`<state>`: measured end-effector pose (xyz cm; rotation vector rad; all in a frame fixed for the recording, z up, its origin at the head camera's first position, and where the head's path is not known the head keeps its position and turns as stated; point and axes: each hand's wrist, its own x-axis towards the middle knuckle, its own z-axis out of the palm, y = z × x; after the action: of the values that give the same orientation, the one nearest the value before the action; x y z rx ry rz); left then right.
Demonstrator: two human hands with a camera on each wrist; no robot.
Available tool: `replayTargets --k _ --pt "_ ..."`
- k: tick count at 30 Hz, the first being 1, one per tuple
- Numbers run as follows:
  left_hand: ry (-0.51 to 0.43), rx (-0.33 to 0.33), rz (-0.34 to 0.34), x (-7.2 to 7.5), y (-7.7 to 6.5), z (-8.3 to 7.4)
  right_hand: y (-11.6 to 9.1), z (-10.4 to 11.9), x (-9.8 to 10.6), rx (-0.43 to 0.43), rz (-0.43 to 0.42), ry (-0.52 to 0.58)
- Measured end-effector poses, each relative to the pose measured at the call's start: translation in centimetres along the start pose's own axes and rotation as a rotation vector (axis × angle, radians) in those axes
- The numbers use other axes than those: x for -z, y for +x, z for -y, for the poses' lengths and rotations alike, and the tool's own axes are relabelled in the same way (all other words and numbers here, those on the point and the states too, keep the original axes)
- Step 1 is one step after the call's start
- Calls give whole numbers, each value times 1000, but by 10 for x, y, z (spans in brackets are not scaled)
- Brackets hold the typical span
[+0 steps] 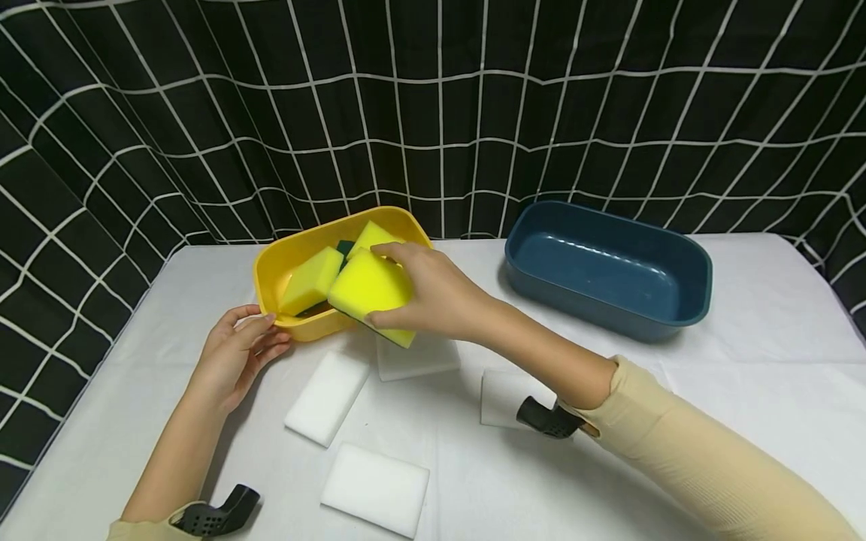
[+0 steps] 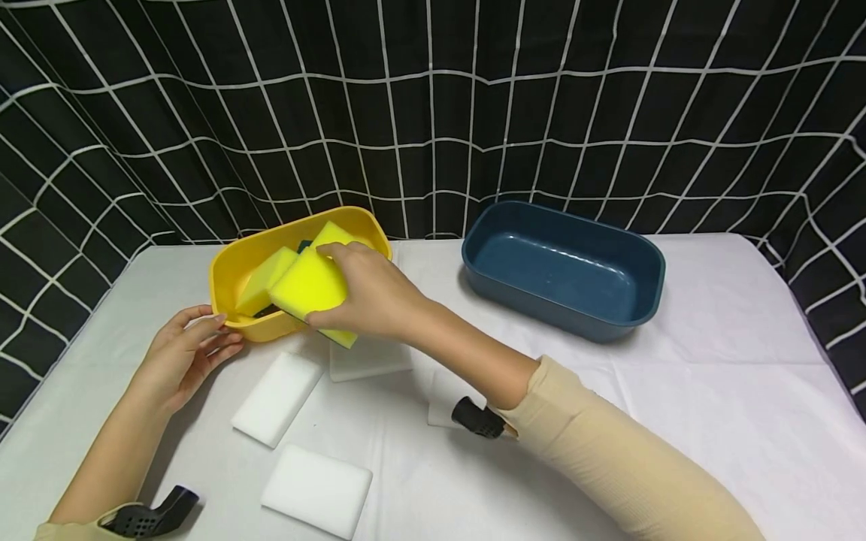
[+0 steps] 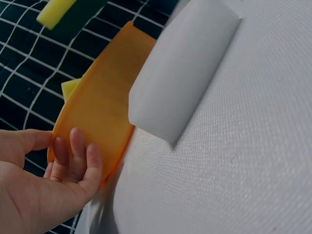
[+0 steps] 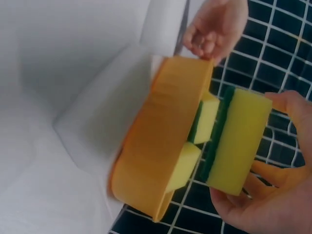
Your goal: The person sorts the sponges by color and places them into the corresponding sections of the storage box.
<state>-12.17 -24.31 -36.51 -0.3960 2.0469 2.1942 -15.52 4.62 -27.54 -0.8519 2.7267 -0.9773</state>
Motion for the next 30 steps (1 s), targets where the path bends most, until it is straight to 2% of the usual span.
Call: replayTargets --k 9,14,30 --pt "-18 -1 15 1 0 1 35 0 6 -3 -42 26" --pt "-27 -5 17 1 -1 0 53 -1 7 -21 -60 3" --pt "-28 2 15 2 0 0 92 -2 8 -39 -29 -43"
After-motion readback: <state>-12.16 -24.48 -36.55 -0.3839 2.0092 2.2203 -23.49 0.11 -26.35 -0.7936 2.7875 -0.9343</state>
